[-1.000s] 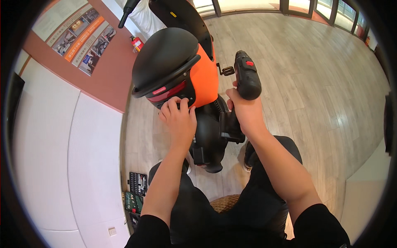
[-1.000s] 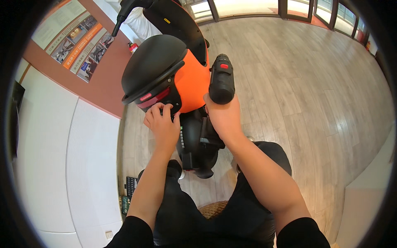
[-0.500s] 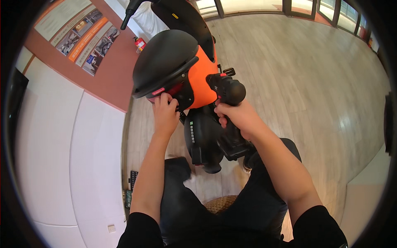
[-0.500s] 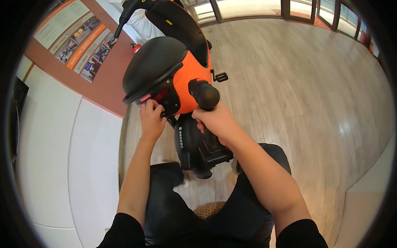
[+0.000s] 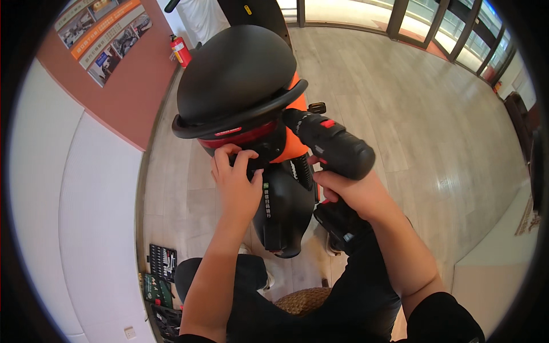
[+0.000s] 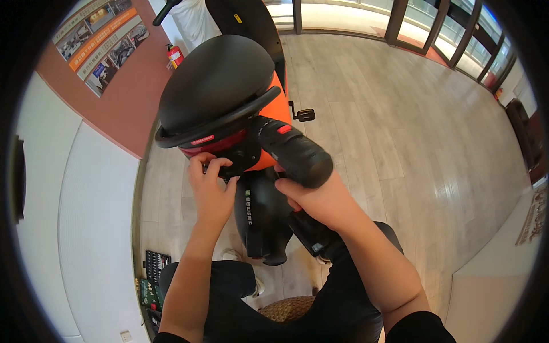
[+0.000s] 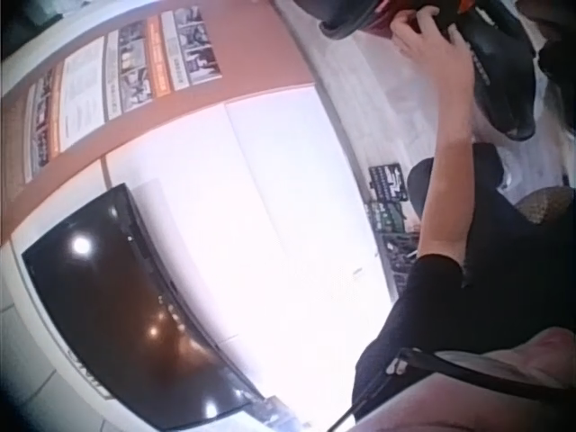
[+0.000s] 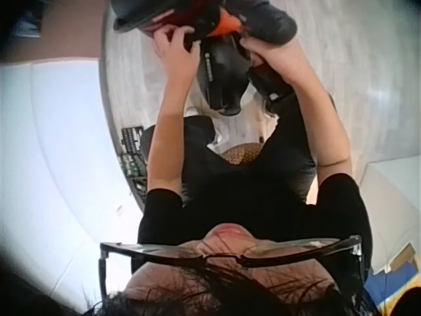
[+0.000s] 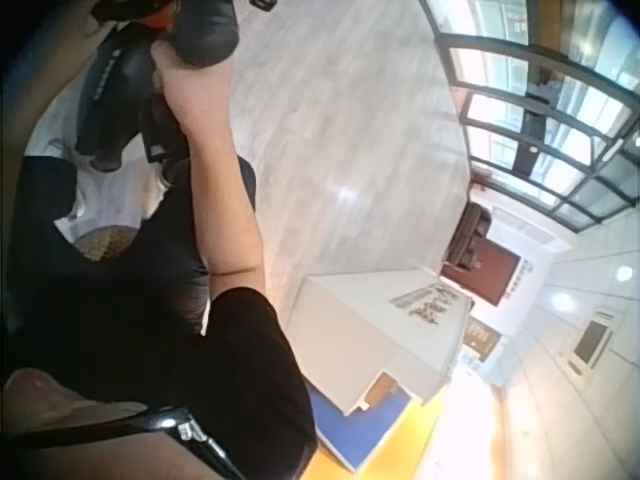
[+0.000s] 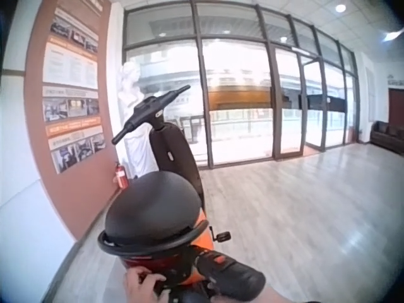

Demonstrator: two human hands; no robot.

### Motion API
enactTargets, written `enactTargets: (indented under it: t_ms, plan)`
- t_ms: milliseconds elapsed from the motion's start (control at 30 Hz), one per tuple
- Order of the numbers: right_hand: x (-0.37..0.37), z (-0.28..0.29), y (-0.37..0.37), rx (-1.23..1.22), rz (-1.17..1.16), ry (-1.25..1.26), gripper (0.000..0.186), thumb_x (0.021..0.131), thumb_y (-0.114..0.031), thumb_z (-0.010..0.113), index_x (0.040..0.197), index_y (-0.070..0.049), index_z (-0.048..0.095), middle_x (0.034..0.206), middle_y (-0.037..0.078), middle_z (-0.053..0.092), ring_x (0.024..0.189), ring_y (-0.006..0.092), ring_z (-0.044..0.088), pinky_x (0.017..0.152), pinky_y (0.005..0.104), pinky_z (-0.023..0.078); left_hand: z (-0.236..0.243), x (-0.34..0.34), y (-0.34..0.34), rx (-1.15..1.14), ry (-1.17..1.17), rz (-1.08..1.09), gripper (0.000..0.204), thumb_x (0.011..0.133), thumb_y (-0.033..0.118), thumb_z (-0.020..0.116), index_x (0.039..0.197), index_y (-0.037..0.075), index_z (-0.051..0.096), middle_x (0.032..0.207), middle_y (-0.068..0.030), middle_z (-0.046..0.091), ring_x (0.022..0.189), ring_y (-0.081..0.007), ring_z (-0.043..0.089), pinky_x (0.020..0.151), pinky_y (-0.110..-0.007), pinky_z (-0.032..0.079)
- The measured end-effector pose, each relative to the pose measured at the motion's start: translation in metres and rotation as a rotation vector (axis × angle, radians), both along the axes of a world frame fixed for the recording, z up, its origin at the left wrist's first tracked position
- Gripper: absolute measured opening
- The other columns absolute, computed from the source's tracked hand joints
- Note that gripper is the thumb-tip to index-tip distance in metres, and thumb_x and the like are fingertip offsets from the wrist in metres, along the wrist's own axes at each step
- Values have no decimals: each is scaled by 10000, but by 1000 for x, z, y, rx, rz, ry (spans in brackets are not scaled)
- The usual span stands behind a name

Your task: Using a power drill to unscrew or screw components on the rear fender/tail light assembly of an electric scooter.

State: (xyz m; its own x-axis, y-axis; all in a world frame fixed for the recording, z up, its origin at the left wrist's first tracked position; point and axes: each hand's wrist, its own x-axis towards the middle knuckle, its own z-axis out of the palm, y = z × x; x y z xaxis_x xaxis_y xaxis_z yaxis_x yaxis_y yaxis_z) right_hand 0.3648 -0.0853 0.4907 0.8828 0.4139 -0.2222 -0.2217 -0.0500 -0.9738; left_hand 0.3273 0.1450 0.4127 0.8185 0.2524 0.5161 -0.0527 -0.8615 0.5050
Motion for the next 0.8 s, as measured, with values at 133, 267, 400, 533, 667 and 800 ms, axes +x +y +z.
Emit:
enactTargets:
  t_ms: [133,267,400,533,667,800]
  plan:
    - [6,9,-3,57,-18,68,200,874,-14,684,1070,-6,646,742,18,585,577,98,525,553,289,440,-4,-1,4,-44,-2,1,319,728,46,842,1015,98,713,1239,-108,524,1176,-331,500,975,-438,443]
    - [11,11,-9,103,-12,120,223,863,-39,690,1078,11,658,755,26,591,564,103,517,553,291,433,-3,-1,6,-33,-38,-31,296,737,74,857,1002,94,727,1250,-98,536,1186,-331,498,990,-440,440]
    - [11,11,-16,203,15,197,246,864,-52,682,1094,32,651,758,30,580,561,107,506,555,293,432,-4,-1,5,-10,-50,-34,287,746,89,859,1002,97,730,1248,-95,546,1184,-330,497,987,-441,439]
    - [10,9,-17,262,10,236,270,860,-57,675,1104,52,641,752,36,564,571,109,505,557,290,430,-3,-1,1,29,-58,-33,279,751,93,858,1000,100,732,1248,-93,552,1184,-332,495,984,-443,436]
    - [14,6,-18,304,11,271,280,859,-67,673,1108,56,639,777,45,567,577,107,507,559,289,430,-5,0,1,43,-51,-35,273,767,104,855,1012,106,737,1253,-88,554,1184,-334,492,984,-442,430]
    - [17,7,-16,333,4,319,266,859,-69,671,1090,57,632,830,60,580,570,100,501,553,279,427,-8,0,3,84,-67,-46,271,788,117,851,1035,113,739,1260,-85,550,1185,-335,490,976,-437,428]
